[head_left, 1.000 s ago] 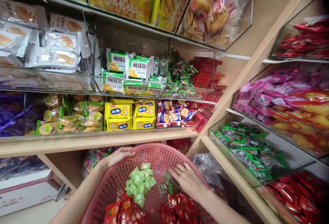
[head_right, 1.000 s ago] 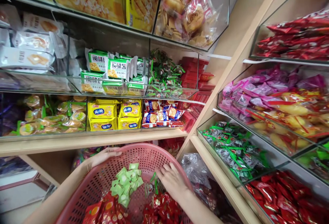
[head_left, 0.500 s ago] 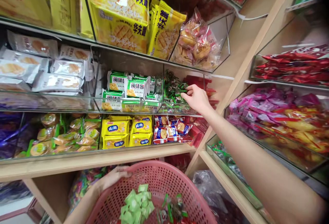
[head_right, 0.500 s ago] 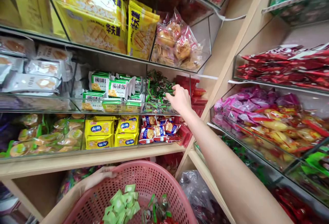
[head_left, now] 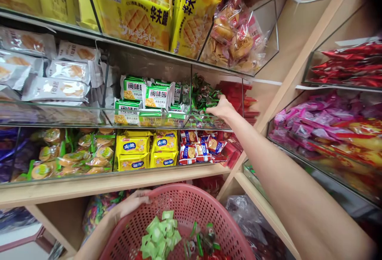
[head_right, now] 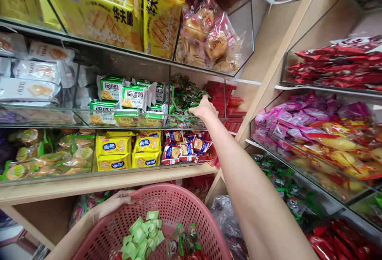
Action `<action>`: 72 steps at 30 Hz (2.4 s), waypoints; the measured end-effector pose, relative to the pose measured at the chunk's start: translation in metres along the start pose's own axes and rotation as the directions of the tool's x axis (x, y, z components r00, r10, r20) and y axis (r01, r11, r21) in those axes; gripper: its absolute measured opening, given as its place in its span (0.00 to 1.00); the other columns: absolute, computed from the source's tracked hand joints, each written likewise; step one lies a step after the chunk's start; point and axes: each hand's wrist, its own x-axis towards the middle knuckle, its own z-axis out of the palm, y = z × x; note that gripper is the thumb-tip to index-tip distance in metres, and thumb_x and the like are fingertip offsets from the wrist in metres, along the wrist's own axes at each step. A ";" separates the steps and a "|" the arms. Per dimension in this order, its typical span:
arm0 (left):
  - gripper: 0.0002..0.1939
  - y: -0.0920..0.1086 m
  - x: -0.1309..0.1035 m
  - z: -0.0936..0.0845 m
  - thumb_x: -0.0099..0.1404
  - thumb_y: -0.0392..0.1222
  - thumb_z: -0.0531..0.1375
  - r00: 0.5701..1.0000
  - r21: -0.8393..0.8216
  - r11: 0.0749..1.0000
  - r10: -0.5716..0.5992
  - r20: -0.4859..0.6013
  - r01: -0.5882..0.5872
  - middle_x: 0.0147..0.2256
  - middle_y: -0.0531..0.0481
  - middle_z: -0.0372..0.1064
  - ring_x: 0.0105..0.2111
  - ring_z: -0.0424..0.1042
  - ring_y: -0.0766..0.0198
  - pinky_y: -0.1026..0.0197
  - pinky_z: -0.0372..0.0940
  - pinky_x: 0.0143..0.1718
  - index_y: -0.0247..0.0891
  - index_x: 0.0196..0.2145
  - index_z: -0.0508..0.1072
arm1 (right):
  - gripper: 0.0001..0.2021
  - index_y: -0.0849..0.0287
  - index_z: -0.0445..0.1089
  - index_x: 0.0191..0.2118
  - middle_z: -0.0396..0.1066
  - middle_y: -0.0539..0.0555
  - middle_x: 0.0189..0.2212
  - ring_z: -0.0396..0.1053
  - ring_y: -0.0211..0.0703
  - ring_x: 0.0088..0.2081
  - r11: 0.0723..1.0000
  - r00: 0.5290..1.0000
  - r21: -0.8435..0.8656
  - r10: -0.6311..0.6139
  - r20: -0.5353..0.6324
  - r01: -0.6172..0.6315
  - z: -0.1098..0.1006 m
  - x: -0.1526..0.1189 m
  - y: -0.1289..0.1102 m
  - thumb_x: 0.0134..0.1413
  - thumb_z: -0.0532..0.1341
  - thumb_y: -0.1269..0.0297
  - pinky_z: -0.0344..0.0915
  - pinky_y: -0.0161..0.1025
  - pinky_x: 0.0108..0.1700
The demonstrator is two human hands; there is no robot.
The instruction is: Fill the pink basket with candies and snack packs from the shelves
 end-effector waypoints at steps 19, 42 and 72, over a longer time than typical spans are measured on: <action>0.16 -0.011 0.000 -0.006 0.48 0.43 0.60 1.000 -0.032 0.999 -0.011 -0.014 0.011 0.34 0.50 0.75 0.39 0.70 0.57 0.58 0.60 0.44 0.36 0.37 0.74 | 0.18 0.62 0.63 0.38 0.67 0.48 0.25 0.67 0.40 0.31 0.807 0.984 0.586 0.154 -0.093 -0.071 -0.020 -0.016 -0.002 0.34 0.61 0.75 0.65 0.40 0.36; 0.18 -0.011 0.001 -0.004 0.49 0.45 0.61 0.999 -0.033 0.998 -0.053 0.003 0.053 0.35 0.49 0.75 0.38 0.71 0.57 0.57 0.61 0.45 0.34 0.38 0.73 | 0.16 0.56 0.62 0.46 0.68 0.52 0.36 0.65 0.39 0.38 0.940 0.763 0.264 -0.330 0.556 0.215 0.099 -0.295 0.088 0.53 0.48 0.75 0.61 0.36 0.41; 0.13 -0.008 -0.001 -0.003 0.48 0.44 0.61 0.998 -0.007 0.998 0.056 -0.004 -0.056 0.31 0.51 0.75 0.33 0.70 0.59 0.60 0.61 0.40 0.36 0.32 0.76 | 0.10 0.61 0.72 0.30 0.71 0.53 0.27 0.68 0.44 0.33 0.999 0.999 0.025 0.026 0.039 -0.027 -0.026 -0.013 0.002 0.37 0.63 0.63 0.64 0.40 0.38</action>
